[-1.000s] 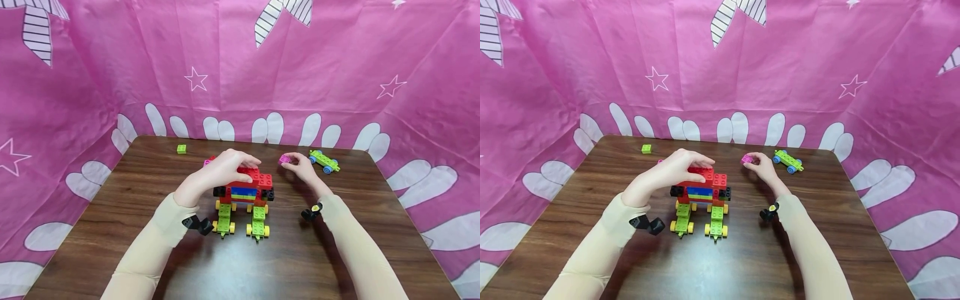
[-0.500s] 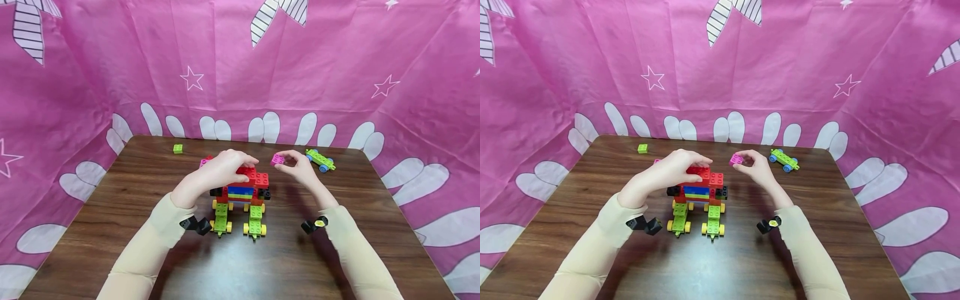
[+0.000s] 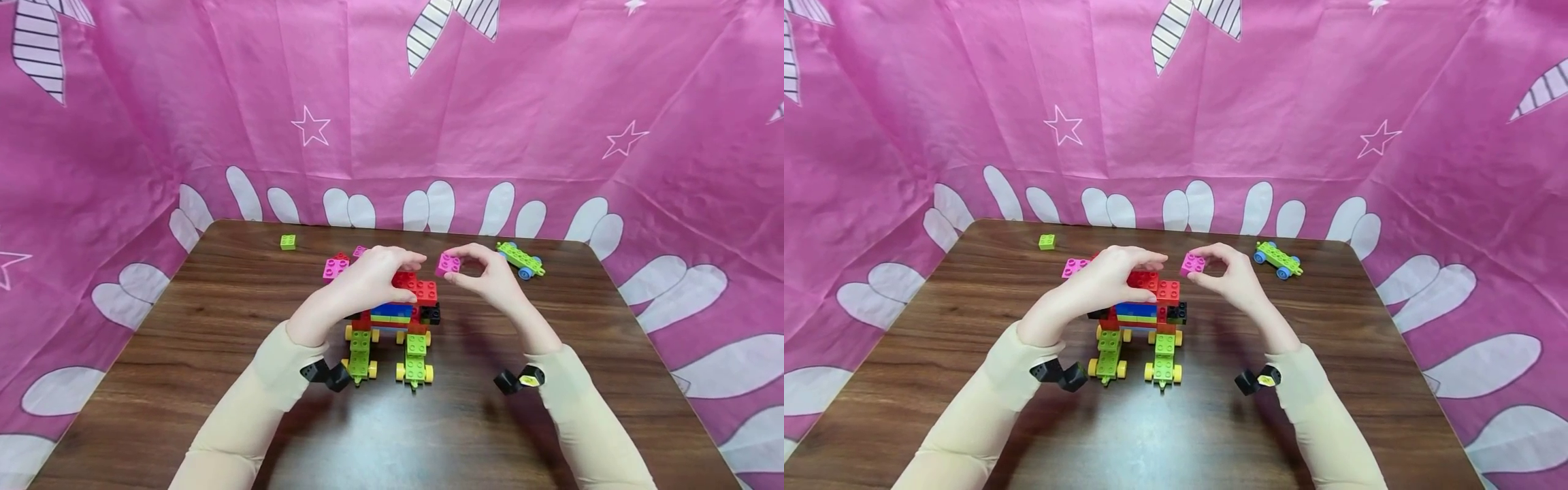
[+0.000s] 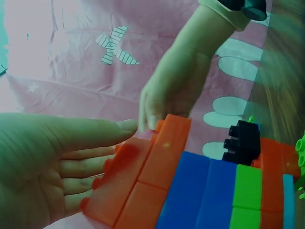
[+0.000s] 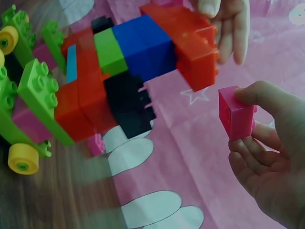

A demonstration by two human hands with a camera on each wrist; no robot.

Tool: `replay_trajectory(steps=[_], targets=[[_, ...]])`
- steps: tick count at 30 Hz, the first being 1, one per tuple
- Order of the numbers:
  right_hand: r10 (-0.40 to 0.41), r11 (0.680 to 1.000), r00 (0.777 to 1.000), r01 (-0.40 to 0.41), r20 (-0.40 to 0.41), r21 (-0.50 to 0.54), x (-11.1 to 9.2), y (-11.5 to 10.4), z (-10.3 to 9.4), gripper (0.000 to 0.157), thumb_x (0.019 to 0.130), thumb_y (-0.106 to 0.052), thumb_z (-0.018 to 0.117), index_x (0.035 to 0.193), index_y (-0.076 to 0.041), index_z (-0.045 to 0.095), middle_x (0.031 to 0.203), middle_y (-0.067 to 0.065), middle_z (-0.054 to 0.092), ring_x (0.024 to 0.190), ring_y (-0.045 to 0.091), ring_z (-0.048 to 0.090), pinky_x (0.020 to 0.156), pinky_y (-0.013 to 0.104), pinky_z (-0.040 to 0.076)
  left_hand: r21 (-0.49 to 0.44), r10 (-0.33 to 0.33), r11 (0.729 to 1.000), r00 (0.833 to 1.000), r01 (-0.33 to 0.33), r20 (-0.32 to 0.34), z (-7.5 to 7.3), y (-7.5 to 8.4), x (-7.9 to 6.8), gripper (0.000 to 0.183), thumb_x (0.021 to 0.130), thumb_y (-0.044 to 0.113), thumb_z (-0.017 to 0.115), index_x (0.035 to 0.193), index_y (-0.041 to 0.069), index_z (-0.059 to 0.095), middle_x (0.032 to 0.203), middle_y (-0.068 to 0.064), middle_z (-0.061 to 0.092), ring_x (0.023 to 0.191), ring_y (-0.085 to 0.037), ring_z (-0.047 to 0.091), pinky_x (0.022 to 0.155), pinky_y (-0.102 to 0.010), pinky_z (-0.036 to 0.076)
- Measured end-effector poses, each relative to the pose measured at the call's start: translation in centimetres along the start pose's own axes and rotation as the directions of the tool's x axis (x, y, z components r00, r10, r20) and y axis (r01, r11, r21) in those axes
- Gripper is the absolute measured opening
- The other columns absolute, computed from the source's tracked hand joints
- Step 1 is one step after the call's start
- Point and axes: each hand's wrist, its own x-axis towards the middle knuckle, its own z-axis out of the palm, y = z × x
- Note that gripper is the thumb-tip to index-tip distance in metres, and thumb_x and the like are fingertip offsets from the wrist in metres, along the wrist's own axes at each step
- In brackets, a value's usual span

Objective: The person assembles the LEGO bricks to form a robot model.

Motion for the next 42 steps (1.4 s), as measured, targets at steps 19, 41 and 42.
replay_trajectory(steps=[19, 41, 42], targets=[[-0.078, 0.996, 0.991, 0.082, 0.111, -0.027, -2.2, -5.9, 0.0, 0.032, 0.078, 0.005, 0.074, 0.109, 0.004, 0.066, 0.101, 0.014, 0.065, 0.091, 0.004, 0.056, 0.082, 0.022, 0.05, 0.007, 0.033, 0.999, 0.998, -0.032, -0.059, 1.3, -0.4, 0.2, 0.058, 0.079, 0.014, 0.08, 0.132, 0.004, 0.057, 0.114, -0.007, 0.07, 0.115, -0.021, 0.061, 0.1, -0.034, 0.047], [-0.165, 0.982, 0.973, 0.178, 0.159, -0.068, -1.3, -2.2, 0.3, 0.035, 0.079, -0.01, 0.079, 0.113, -0.012, 0.07, 0.103, -0.001, 0.068, 0.096, 0.011, 0.059, 0.083, 0.027, 0.05, -0.028, 0.033, 0.999, 0.996, -0.035, -0.079, 1.5, -0.5, 0.4, 0.055, 0.078, 0.014, 0.081, 0.127, 0.003, 0.061, 0.111, -0.007, 0.071, 0.111, -0.021, 0.063, 0.098, -0.033, 0.049], [-0.163, 0.982, 0.973, 0.176, 0.161, -0.073, -1.3, -2.3, 0.3, 0.035, 0.079, -0.01, 0.079, 0.113, -0.012, 0.07, 0.103, -0.002, 0.068, 0.096, 0.011, 0.059, 0.083, 0.027, 0.05, -0.027, 0.034, 0.999, 0.996, -0.036, -0.08, 1.5, -0.5, 0.4, 0.055, 0.078, 0.014, 0.081, 0.127, 0.003, 0.061, 0.111, -0.007, 0.071, 0.111, -0.021, 0.063, 0.098, -0.033, 0.049]])
